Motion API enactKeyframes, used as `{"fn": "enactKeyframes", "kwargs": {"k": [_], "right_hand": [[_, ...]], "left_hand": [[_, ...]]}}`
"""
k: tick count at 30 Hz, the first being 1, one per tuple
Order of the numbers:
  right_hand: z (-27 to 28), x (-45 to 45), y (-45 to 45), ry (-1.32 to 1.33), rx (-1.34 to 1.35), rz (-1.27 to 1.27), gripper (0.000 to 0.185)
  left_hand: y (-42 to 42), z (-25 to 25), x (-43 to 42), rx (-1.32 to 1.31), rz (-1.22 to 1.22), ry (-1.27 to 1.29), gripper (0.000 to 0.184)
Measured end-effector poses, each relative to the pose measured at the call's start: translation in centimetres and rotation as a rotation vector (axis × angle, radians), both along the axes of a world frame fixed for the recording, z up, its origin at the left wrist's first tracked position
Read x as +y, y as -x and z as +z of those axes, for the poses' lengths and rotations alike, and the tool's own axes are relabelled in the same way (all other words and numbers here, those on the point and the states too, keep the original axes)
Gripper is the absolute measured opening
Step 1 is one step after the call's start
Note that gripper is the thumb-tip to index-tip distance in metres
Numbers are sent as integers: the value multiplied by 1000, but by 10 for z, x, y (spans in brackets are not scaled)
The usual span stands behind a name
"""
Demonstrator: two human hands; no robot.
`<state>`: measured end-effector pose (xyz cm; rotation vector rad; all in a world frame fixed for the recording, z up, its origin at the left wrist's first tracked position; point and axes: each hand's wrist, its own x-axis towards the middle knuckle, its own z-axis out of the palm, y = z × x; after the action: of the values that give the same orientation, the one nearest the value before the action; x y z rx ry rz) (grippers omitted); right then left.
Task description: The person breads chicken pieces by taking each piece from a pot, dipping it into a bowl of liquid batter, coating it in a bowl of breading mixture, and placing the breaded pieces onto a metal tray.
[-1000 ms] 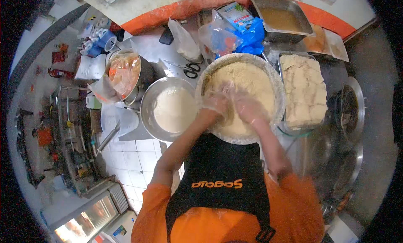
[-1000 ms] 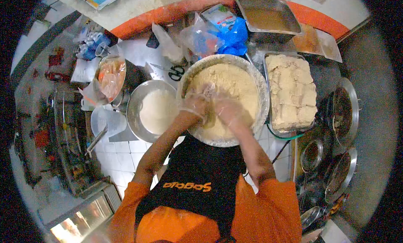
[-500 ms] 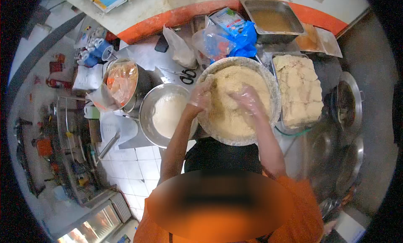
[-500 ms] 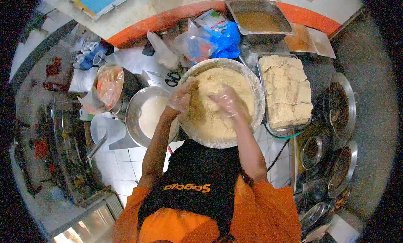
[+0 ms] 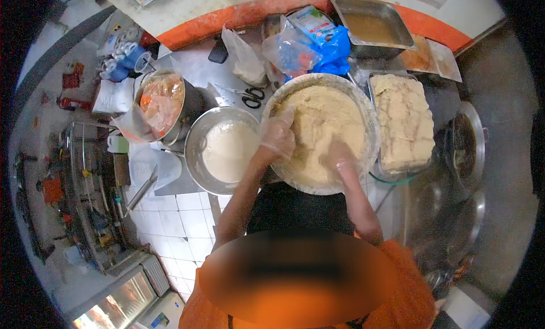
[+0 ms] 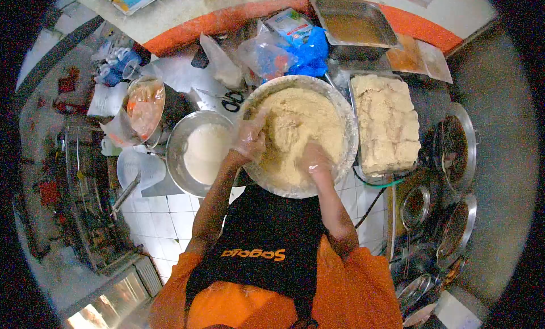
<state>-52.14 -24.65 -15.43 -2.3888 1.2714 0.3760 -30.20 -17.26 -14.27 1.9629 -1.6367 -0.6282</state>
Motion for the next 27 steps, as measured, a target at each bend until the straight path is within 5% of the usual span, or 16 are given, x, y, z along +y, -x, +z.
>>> {"fn": "enactKeyframes", "kwargs": {"k": [2, 3, 5, 6, 8, 9, 11, 15, 17, 18, 20, 23, 24, 25, 26, 27], "right_hand": [[-33, -8, 2, -48, -171, -71, 52], [-8, -15, 0, -42, -171, -74, 52], [65, -6, -9, -225, -503, -164, 46], [64, 1, -12, -228, -508, -171, 46], [61, 12, -12, -117, -169, -71, 41], [40, 11, -11, -113, -169, -73, 41], [5, 7, -15, -102, -226, 64, 44], [36, -2, -21, -132, -283, -109, 34], [68, -1, -25, -55, -518, -44, 29], [41, -3, -29, -48, -524, -50, 29], [-56, 5, -35, 775, -702, 340, 49], [-113, -18, -14, 811, -578, 454, 50], [-90, -9, -13, 806, -510, 501, 52], [-61, -16, -2, 218, -325, 425, 40], [-64, -35, -4, 238, -330, 428, 40], [-72, -48, 1, 9, -604, 64, 40]], "left_hand": [[3, -53, -4, 23, -9, 482, 66], [6, -34, -10, 23, -13, 488, 66], [18, 20, 0, 101, 91, -43, 64], [19, 13, 1, 96, 86, -48, 64], [20, -15, -3, 7, -21, 469, 62], [23, -32, -4, 8, -23, 472, 62], [29, -48, -6, -601, -239, 523, 56], [39, -37, 4, -591, -112, 156, 50], [29, -27, -6, -567, -125, -95, 47], [25, -22, -11, -573, -130, -88, 47], [26, -21, -7, -617, -187, 167, 46], [38, -24, -2, -802, -185, 436, 42], [44, -36, 9, -797, -186, 423, 42], [50, -50, 16, -670, -114, 354, 41], [48, -56, 7, -556, -34, 310, 40], [40, -55, 5, -559, -34, 318, 40]]}}
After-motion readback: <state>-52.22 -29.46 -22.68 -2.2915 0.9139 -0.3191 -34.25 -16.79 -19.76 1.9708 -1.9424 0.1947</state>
